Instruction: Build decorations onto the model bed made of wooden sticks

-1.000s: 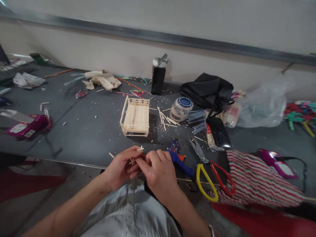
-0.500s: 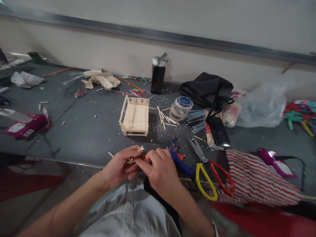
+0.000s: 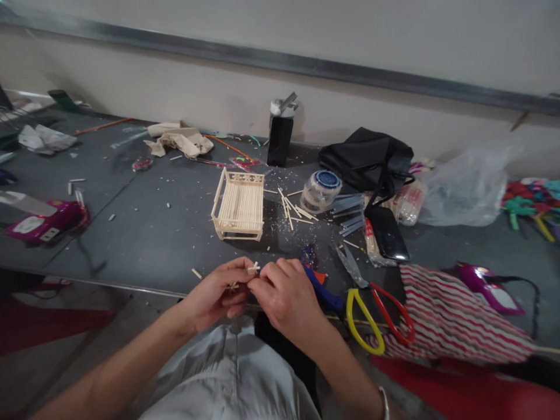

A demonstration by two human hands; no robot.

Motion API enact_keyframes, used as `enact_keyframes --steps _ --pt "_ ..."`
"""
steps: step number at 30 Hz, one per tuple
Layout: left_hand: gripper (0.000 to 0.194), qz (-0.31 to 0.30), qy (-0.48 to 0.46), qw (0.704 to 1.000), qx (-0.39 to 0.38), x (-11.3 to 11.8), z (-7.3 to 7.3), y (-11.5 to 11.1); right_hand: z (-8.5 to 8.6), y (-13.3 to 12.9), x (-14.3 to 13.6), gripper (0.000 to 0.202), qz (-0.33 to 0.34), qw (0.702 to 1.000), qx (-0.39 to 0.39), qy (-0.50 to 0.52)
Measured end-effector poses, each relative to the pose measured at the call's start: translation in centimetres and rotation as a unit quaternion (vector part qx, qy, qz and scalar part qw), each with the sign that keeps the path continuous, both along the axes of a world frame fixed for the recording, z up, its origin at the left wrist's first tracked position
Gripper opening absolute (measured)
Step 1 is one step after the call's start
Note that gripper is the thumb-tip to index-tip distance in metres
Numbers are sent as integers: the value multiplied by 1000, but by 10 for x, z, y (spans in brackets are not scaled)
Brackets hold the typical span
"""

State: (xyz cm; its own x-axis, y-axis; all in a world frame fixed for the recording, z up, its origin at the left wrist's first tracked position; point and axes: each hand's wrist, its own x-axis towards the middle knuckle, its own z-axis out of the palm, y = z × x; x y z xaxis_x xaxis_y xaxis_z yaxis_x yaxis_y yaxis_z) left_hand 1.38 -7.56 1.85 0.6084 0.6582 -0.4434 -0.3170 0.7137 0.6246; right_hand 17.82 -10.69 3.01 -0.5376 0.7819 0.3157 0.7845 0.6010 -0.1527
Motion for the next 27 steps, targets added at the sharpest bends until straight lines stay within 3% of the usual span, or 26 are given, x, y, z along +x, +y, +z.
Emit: enact_keyframes --steps 5,10,13,18,27 --pt "16 14 17 999 23 1 2 0 -6 -4 -3 12 -16 993 -8 116" --pt "22 25 109 988 108 0 3 -1 1 -9 4 9 -130 951 -70 270" --pt "20 14 188 964 189 0 -4 -2 8 -7 8 8 -144 953 -74 256" --pt "11 10 255 904 342 -1 -15 -3 14 -1 8 9 -97 975 -57 190" --pt "8 -11 335 828 448 -5 -5 -5 13 1 6 10 -54 989 -37 131"
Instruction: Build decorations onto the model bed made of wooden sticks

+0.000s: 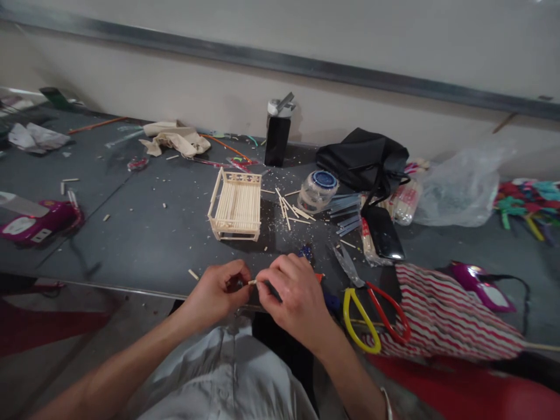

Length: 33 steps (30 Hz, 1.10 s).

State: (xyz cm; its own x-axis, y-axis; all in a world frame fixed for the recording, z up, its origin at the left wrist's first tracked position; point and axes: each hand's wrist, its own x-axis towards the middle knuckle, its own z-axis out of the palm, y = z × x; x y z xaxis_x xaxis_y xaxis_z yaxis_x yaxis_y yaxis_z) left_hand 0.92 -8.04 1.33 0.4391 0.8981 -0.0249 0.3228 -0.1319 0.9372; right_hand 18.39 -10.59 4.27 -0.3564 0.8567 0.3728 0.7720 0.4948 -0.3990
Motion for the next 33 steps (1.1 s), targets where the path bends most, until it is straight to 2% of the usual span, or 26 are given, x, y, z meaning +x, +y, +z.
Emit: enact_keyframes --steps 22,28,33 --pt "15 -36 18 998 52 -2 2 -2 -3 -5 0 9 3 1000 -13 -15" --pt "14 -30 17 999 40 -3 5 -1 0 -5 2 4 3 1000 -27 7" --pt "8 -13 1 1000 -8 -3 7 3 4 -9 11 17 -21 996 -45 77"
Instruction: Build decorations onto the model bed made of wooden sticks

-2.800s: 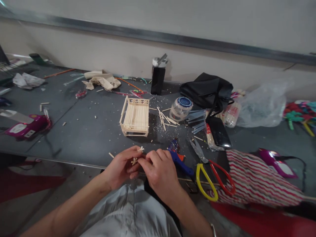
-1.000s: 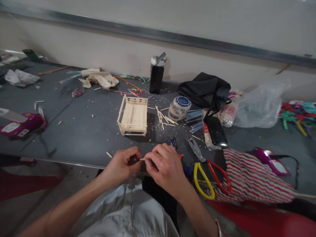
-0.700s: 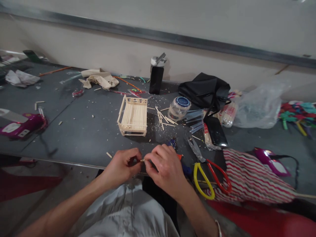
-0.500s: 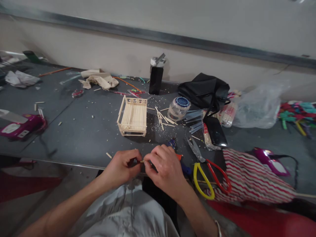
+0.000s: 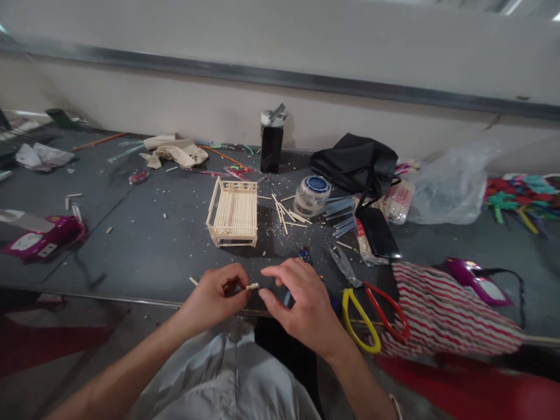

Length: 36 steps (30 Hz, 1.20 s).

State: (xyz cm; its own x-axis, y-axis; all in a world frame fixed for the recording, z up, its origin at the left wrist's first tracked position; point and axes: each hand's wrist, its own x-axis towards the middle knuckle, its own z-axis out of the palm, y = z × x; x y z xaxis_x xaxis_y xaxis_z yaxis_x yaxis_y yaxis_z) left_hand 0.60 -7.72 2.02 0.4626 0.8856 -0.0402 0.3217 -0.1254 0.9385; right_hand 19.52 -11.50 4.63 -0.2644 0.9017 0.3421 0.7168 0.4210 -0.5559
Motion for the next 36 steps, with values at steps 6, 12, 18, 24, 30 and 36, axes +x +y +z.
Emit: enact_keyframes --steps 6,12,18,24,30,36 --pt "12 -6 -79 985 -155 6 5 9 -6 -3 -3 13 -30 989 -72 123" --pt "21 -10 -132 957 -258 14 14 9 -10 -3 -8 9 -88 965 -113 221" --pt "22 -24 -190 941 -278 17 12 5 -8 -7 -6 16 -131 932 -172 291" --pt "25 -4 -192 941 -278 18 12 2 -13 -8 -9 18 -127 918 -200 318" --pt "25 13 -155 953 -258 11 11 3 -12 -4 -12 18 -111 925 -183 315" --pt "25 8 -137 963 -231 5 8 3 -11 1 -20 10 -83 948 -150 269"
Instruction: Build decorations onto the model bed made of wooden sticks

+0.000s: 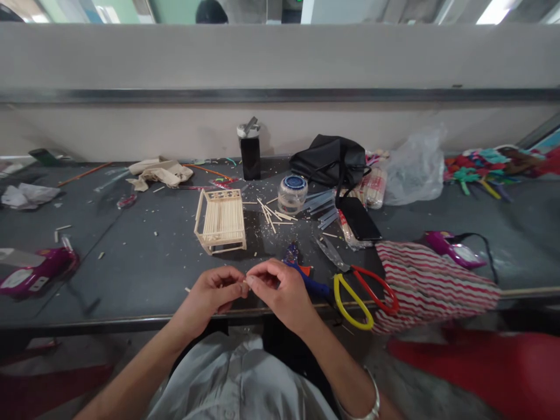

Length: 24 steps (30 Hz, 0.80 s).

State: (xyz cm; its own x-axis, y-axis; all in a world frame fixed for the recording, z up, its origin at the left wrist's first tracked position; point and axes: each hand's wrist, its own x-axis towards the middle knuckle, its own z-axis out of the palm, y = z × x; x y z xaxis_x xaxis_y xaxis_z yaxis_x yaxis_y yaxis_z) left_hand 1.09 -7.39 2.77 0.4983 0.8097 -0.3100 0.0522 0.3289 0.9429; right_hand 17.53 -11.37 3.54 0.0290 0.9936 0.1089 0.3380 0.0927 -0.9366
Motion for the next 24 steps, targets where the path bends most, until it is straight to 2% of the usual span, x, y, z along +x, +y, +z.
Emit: enact_keyframes --steps 11,14,16,19,21,22,24 --pt "21 44 -1 998 49 -5 -3 -3 -1 2 -9 12 0 1000 19 -24" --pt "18 73 24 992 98 -7 -9 4 0 4 -5 18 -20 1000 12 -8" --pt "16 121 53 980 149 -9 -14 13 -1 5 6 26 -54 998 22 -29" --pt "16 196 84 957 195 -12 -23 26 -12 2 33 24 -111 973 66 -191" --pt "17 223 82 950 201 -14 -28 33 -25 -5 52 31 -134 926 103 -338" --pt "17 228 79 949 202 -14 -31 36 -32 -9 60 35 -132 905 109 -390" --pt "17 231 77 948 206 -14 -35 40 -45 -18 71 44 -98 889 89 -439"
